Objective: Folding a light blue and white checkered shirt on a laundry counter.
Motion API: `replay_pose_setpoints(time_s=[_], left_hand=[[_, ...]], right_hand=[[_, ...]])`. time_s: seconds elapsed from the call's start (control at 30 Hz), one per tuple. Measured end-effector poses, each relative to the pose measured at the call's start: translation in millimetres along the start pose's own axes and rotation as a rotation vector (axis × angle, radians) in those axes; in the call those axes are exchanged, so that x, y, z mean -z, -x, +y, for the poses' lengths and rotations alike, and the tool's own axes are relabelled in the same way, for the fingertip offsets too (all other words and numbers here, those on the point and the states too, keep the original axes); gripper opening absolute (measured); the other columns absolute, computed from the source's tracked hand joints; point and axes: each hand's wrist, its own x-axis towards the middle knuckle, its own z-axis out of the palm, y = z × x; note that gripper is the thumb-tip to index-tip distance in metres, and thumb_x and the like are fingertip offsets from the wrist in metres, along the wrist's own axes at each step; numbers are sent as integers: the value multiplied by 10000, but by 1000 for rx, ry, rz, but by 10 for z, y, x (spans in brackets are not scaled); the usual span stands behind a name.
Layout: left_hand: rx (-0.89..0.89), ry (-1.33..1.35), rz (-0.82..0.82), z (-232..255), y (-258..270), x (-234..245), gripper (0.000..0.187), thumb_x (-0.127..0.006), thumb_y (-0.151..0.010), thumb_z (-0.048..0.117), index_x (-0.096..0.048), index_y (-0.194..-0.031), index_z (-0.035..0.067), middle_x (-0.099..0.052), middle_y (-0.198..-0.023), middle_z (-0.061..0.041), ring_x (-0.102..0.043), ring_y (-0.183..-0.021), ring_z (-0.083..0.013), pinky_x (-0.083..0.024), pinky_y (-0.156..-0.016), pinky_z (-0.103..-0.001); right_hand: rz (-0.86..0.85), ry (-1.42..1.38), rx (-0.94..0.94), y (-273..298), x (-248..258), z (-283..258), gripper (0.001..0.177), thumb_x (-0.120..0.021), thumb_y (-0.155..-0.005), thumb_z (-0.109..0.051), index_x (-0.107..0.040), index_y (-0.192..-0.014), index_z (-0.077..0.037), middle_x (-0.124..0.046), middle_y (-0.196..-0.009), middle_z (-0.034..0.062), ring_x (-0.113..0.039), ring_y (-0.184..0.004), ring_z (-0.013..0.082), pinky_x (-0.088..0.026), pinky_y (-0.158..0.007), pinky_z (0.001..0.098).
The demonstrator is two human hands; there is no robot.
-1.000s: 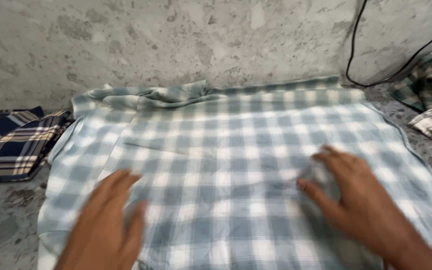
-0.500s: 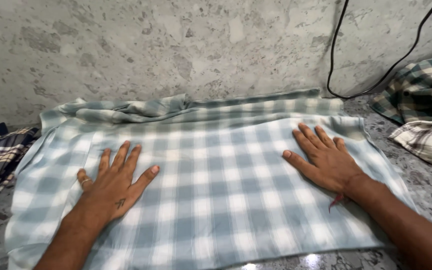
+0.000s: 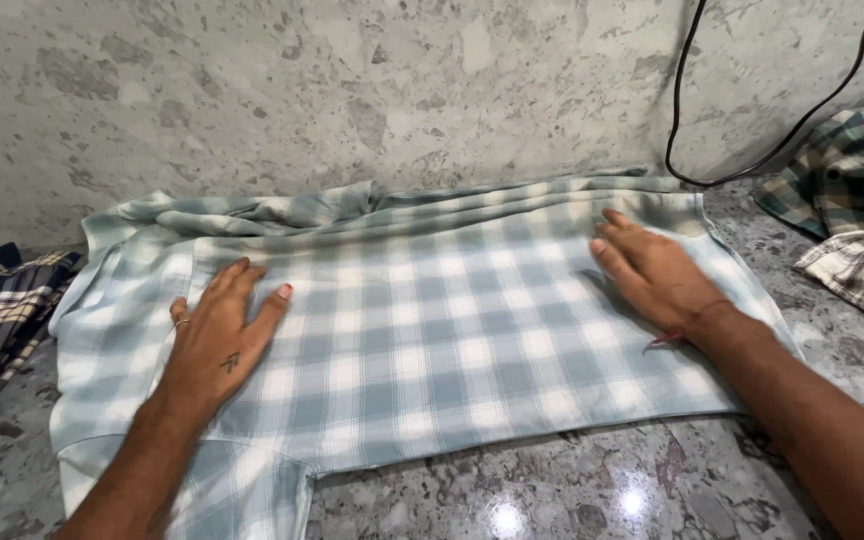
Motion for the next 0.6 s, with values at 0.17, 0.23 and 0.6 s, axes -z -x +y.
replay_pose_setpoints(time_s=[0.17, 0.23, 0.6], left_hand=[[-38, 290, 238, 188, 407, 334, 397, -524, -1053, 346, -692, -1248, 43, -716, -1174, -182, -728, -962, -333, -586, -877, -494], [-117, 227, 289, 119, 481, 365, 329, -566, -1049, 293, -709, -1170, 22, -728, -1093, -172, -719, -922, -308, -580, -819, -466], [-166, 13, -28, 842, 893, 328, 405, -627, -964, 374, -683, -1224, 69, -648, -1286, -131, -581, -1222, -275, -443, -1110, -461]], right_hand=[[270, -48, 123, 347, 193, 21, 436, -497, -1060, -334, -709, -1209, 17, -682, -1342, 221, -636, -1259, 386, -501, -1053, 442], [276, -43, 108, 450, 284, -17, 387, -531, -1051, -300, -718, -1190, 9, -703, -1312, 203, -661, -1211, 373, -519, -1035, 441], [-48, -38, 117, 757, 334, -1356, 244, -594, -1005, -229, -741, -1076, -47, -713, -1199, 172, -674, -1052, 265, -598, -969, 370]])
